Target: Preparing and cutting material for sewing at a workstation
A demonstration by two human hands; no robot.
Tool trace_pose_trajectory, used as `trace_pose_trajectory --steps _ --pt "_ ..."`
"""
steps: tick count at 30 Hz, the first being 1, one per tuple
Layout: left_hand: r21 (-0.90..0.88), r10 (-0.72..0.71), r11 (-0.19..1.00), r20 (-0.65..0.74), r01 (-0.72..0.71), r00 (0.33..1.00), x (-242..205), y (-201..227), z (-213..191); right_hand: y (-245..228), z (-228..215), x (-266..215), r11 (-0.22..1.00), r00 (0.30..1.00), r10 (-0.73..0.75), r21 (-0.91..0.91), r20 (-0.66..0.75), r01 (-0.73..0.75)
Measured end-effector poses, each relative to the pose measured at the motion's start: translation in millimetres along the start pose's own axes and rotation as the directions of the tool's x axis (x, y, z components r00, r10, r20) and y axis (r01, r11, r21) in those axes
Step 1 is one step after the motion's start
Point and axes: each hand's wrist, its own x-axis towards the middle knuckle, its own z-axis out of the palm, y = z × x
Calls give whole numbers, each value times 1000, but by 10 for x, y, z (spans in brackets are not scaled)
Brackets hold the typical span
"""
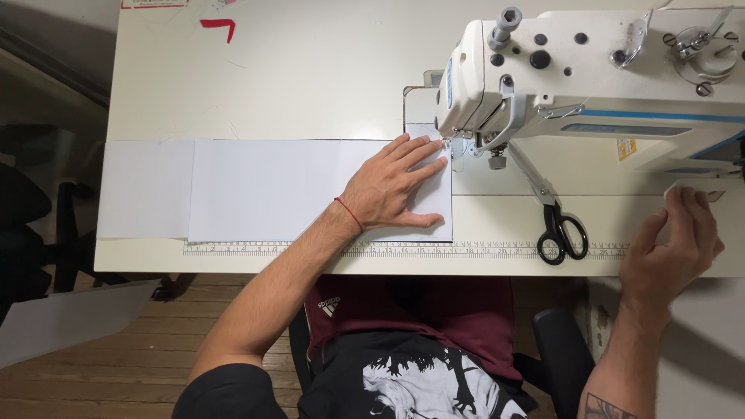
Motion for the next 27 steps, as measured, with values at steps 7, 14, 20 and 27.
trace_pose_trajectory --steps 7,14,20,27 --pt "14 1 1000 -7 -1 1000 -1 11 16 -110 -76 87 1000 999 -29 4 -14 29" --pt "12 -2 1000 -6 2 1000 -12 5 21 -403 -257 276 996 1000 30 85 -3 -29" --pt "0 -3 1000 -29 3 1000 19 -27 20 -824 -357 305 974 988 -78 204 -130 104" --pt "52 -143 989 102 139 984 5 -39 75 -1798 -103 235 812 919 -345 552 188 192"
